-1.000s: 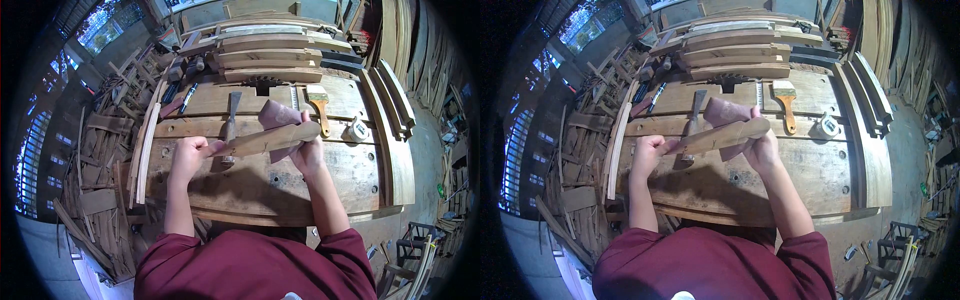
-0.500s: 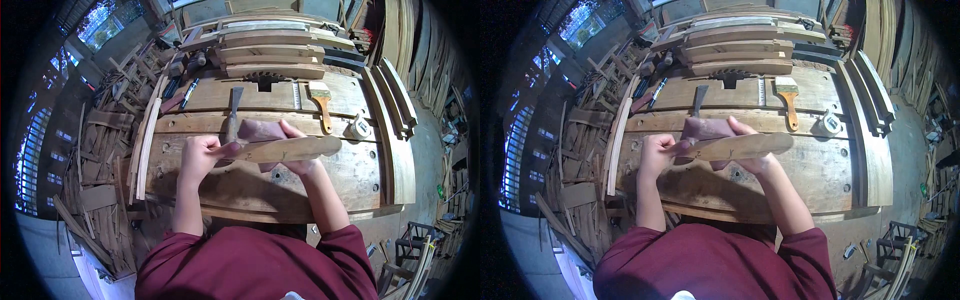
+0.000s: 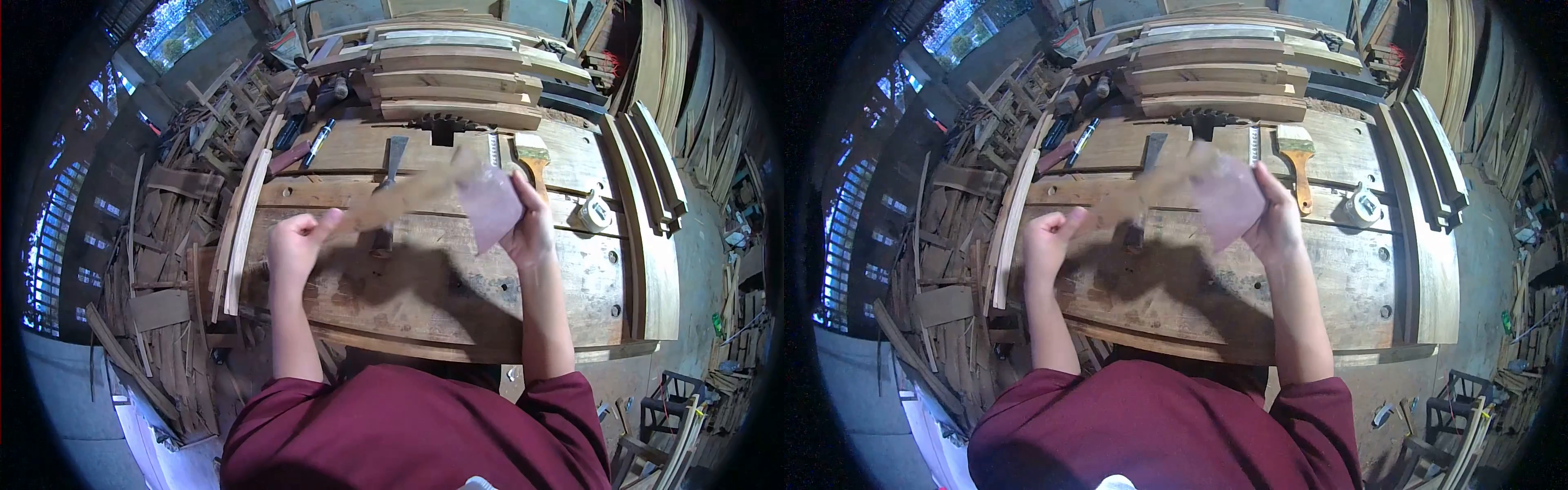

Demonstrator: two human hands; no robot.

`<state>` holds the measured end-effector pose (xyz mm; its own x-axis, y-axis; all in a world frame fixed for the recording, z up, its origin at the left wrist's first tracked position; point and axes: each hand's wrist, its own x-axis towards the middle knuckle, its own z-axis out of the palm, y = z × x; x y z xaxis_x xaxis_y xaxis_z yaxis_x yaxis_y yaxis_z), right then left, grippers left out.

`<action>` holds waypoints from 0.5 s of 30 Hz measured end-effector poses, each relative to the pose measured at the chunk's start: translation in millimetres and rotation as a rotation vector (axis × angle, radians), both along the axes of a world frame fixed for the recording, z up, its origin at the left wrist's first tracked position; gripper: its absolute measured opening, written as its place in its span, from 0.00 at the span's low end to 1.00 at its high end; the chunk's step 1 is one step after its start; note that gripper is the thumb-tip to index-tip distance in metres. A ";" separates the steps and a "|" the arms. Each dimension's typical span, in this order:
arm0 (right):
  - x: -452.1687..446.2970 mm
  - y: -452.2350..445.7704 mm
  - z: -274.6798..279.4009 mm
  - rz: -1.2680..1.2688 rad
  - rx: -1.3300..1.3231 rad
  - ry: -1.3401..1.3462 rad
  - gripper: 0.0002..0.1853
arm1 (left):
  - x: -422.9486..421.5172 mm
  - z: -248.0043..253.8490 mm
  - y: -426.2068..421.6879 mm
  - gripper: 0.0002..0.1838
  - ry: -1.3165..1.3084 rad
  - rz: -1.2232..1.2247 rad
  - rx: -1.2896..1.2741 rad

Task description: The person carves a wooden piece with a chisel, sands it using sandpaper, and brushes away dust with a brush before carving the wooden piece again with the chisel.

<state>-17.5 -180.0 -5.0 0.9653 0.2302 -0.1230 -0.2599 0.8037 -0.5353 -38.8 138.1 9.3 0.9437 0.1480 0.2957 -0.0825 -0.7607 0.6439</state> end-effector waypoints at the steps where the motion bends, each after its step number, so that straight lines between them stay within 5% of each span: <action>1: 7.5 -4.9 -7.9 -0.002 0.000 0.003 0.20 | -0.9 -3.7 7.2 0.31 -0.012 0.059 -0.005; 3: 16.3 -7.0 -17.5 -0.276 -0.030 0.144 0.16 | -4.1 -15.7 14.6 0.29 -0.022 0.118 -0.009; 4: 15.6 -5.9 -17.7 -0.277 -0.029 0.146 0.16 | -7.8 -20.9 16.3 0.24 0.040 0.042 -0.249; 6: 11.9 -2.5 -15.7 -0.311 -0.412 0.153 0.14 | -17.7 -21.6 15.2 0.20 0.108 -0.038 -0.488; 12: 3.0 17.7 -23.2 -0.097 -0.731 -0.005 0.15 | -40.0 -19.1 -31.1 0.19 0.420 -0.446 -1.486; 15: -2.5 32.2 -16.5 0.145 -1.306 -0.065 0.21 | -39.4 -28.9 -35.6 0.25 0.472 -0.601 -1.746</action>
<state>-20.0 -147.8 -21.6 0.9546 0.0793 -0.2871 -0.2440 -0.3444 -0.9065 -78.1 102.5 -19.5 0.9243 -0.3769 -0.0601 0.3357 0.7279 0.5979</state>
